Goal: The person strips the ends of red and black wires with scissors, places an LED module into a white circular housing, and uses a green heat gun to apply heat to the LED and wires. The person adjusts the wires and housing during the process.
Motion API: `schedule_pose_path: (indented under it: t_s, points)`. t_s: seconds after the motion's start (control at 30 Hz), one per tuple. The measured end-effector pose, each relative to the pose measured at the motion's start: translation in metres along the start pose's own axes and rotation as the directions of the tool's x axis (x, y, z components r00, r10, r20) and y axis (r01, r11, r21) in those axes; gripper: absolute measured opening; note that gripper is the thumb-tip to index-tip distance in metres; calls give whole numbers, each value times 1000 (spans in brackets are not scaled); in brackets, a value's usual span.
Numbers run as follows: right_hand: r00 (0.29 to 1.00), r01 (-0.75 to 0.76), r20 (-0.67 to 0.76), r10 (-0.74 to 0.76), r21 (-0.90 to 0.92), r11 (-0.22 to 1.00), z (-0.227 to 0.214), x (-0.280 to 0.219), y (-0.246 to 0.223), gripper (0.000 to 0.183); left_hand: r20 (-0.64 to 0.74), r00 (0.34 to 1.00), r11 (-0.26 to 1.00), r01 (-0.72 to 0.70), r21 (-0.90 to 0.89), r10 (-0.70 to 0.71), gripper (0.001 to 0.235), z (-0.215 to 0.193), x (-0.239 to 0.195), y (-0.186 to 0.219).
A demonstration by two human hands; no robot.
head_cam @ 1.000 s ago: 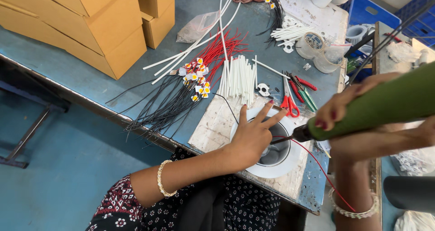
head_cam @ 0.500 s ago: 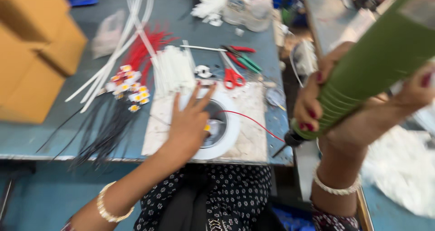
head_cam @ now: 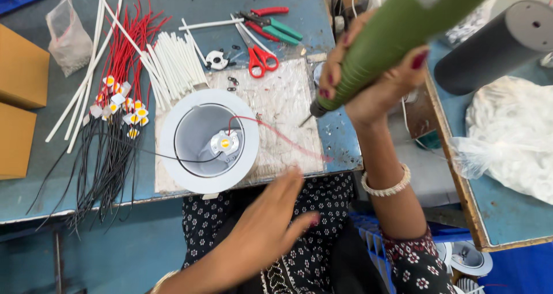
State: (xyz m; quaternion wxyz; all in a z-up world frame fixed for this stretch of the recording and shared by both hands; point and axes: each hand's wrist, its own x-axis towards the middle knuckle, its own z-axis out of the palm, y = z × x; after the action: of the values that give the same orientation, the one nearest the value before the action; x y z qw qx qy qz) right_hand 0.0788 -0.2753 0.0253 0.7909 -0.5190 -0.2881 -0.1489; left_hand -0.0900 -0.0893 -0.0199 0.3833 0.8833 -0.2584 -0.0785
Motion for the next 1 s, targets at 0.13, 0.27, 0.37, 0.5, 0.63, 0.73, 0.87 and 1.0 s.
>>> schedule_pose_path:
  t_s: [0.13, 0.27, 0.37, 0.5, 0.63, 0.73, 0.87, 1.0]
  points:
    - [998, -31, 54, 28, 46, 998, 0, 0, 22, 86, -312, 934, 947, 248, 204, -177, 102, 48, 67, -42]
    - [997, -38, 70, 32, 82, 996, -4, 6, 15, 88, -438, 836, 856, 460, 234, -330, 122, 66, 103, -69]
    - [994, -79, 80, 70, 113, 990, -11, 9, 7, 92, -445, 821, 796, 517, 315, -357, 125, 75, 112, -79]
    - [995, -29, 90, 34, -60, 998, -26, 8, 3, 98, -426, 873, 847, 402, 348, -239, 121, 87, 113, -82]
    - [992, -75, 108, 65, 85, 994, -38, 9, 2, 93, -340, 937, 898, 211, 385, -75, 113, 93, 108, -82]
    - [995, 12, 101, -12, 5, 1000, -39, 13, 1, 95, -312, 950, 918, 102, 383, 25, 105, 92, 97, -82]
    - [998, 44, 37, -44, 8, 999, -28, 17, -1, 92, -298, 949, 921, 24, 389, 101, 97, 88, 87, -82]
    - [999, 46, -13, -44, 133, 990, -13, 16, 9, 86, -319, 940, 910, 18, 413, 126, 93, 86, 86, -80]
